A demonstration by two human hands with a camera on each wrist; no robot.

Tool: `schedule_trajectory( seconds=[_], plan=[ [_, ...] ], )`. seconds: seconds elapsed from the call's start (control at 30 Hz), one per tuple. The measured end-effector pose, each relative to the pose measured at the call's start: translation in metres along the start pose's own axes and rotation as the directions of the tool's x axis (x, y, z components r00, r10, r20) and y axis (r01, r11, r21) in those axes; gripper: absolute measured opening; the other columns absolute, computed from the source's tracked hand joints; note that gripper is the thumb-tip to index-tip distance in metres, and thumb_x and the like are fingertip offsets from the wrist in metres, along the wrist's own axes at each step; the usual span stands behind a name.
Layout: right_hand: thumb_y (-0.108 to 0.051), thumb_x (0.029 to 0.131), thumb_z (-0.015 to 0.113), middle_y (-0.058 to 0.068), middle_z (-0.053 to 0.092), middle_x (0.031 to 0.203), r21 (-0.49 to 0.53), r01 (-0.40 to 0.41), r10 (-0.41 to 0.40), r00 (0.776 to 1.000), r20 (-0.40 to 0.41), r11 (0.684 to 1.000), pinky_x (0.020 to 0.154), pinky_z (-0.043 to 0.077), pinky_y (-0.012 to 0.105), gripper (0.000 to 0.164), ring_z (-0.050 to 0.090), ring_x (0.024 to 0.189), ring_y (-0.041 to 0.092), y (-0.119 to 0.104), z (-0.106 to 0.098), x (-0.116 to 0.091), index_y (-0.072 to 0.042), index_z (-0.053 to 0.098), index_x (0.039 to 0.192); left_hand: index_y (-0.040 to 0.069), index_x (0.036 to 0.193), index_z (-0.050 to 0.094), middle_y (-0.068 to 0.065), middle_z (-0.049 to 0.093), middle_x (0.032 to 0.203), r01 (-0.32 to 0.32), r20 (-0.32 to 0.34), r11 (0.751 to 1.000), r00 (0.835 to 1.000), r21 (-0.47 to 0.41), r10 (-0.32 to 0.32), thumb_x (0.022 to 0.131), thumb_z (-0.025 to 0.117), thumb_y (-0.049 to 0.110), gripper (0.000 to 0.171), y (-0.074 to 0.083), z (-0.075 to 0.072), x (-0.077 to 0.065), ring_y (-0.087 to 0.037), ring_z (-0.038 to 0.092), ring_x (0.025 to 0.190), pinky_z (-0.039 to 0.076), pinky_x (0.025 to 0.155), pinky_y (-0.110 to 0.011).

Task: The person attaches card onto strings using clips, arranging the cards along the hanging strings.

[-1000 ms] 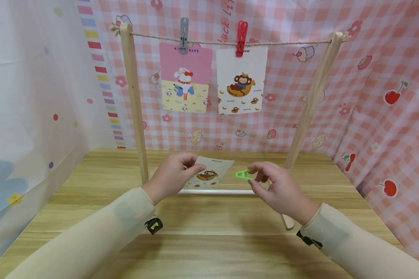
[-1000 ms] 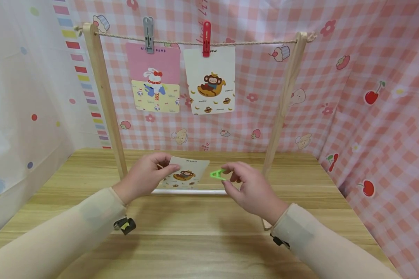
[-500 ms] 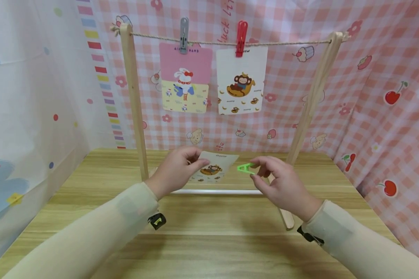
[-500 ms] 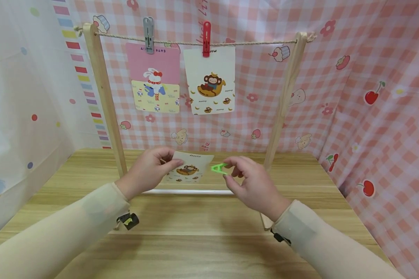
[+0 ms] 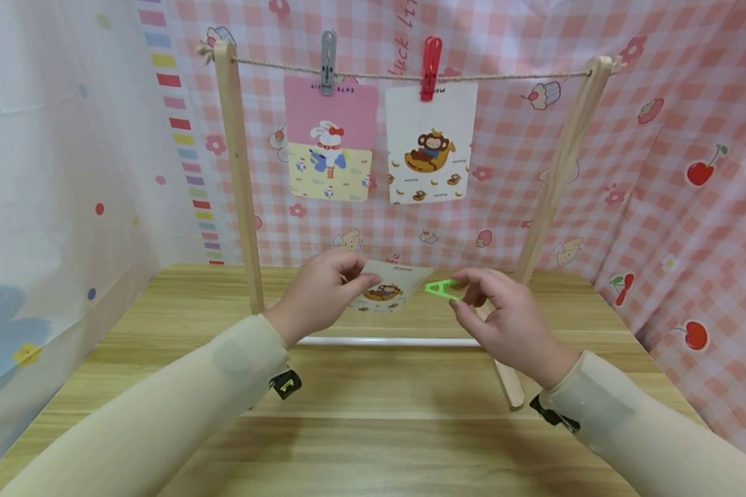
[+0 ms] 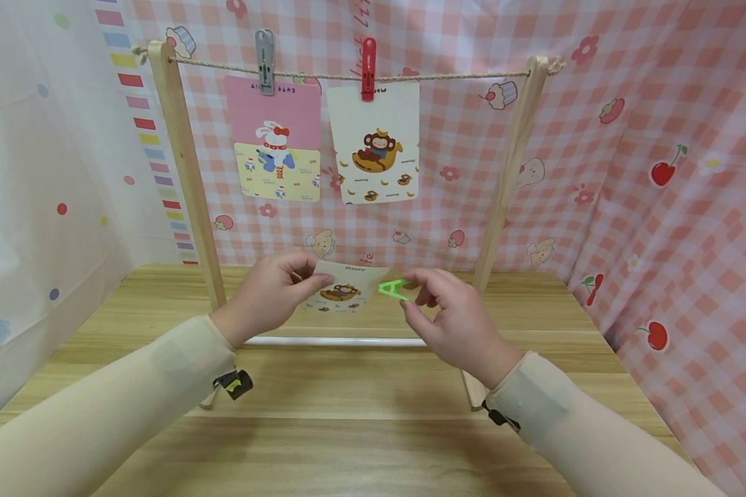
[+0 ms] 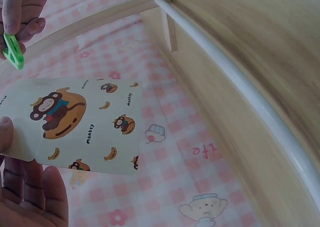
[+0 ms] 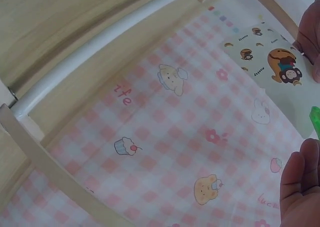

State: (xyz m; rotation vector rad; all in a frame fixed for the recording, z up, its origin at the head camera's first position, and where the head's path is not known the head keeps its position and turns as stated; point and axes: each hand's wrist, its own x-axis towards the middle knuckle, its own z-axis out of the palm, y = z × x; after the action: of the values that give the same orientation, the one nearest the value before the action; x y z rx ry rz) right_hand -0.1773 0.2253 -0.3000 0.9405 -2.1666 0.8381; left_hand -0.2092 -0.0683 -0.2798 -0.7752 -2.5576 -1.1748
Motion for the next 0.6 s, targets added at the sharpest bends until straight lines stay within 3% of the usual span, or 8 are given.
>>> schedule_trajectory(
  seconds=[0.27,0.6],
  plan=[
    [0.009,0.086,0.077,0.010,0.073,0.098,-0.004,0.024,-0.025,0.999,-0.040,1.000,0.073,0.048,0.013,0.031,0.060,0.080,0.011,-0.001,-0.005,0.005,0.002,0.069,0.116,0.014,0.085,0.068,0.001,0.062,0.087,-0.034,-0.015,0.999,0.999,-0.006,0.034,0.102,0.072,0.025,0.021,0.007,0.000,0.007,-0.017,0.054,0.075,0.046,0.064,-0.031],
    [0.011,0.085,0.076,0.011,0.075,0.101,0.007,0.020,-0.020,0.996,-0.082,1.000,0.072,0.048,0.010,0.032,0.060,0.081,0.007,-0.004,-0.014,0.013,0.002,0.070,0.115,0.014,0.091,0.073,0.000,0.064,0.089,-0.062,-0.025,0.998,0.998,-0.004,0.062,0.103,0.071,0.027,0.017,0.018,-0.003,0.019,-0.018,0.055,0.075,0.046,0.062,-0.032]
  ],
)
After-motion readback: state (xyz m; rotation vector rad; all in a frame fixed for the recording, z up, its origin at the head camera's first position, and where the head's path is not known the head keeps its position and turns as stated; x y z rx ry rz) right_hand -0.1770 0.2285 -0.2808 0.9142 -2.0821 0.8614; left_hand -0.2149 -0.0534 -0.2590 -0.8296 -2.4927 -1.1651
